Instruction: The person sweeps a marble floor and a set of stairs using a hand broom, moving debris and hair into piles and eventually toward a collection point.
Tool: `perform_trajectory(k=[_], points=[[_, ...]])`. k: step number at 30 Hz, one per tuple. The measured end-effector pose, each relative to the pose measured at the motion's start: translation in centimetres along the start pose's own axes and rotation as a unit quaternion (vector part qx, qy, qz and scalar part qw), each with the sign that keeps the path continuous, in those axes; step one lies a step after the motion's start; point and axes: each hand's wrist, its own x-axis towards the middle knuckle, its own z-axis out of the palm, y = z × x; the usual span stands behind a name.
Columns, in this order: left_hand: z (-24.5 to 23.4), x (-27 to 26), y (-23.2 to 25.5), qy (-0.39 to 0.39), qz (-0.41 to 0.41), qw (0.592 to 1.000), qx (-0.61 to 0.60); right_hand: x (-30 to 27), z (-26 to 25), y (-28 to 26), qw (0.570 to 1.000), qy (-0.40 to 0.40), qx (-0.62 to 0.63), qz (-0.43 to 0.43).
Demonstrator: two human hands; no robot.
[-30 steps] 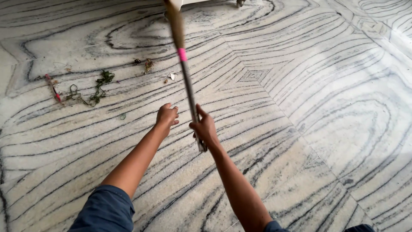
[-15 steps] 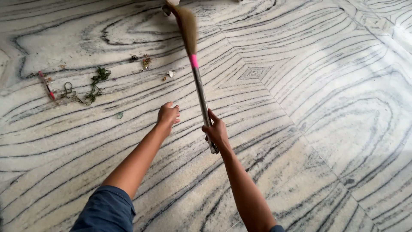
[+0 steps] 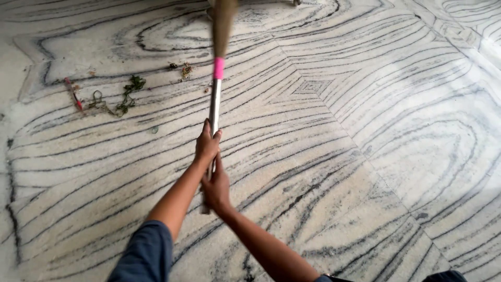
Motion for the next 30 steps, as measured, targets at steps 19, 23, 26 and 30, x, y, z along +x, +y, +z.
perform_trajectory(k=[19, 23, 26, 30], points=[[-10.4, -15.1, -16.6, -0.039, -0.134, 0.989, 0.050, -8.8, 15.3, 20.4, 0.976, -0.200, -0.078, -0.017], [-14.3, -6.2, -16.2, 0.003, -0.153, 0.982, 0.109, -1.5, 17.9, 16.1, 0.971, -0.216, -0.045, -0.087], [-16.2, 0.0, -12.8, 0.076, -0.046, 0.988, 0.123, 3.3, 16.3, 8.0, 0.970, -0.234, -0.005, -0.065], [-17.5, 1.3, -5.5, 0.050, -0.105, 0.986, 0.120, 2.6, 12.8, 0.2, 0.971, -0.223, 0.070, -0.051]])
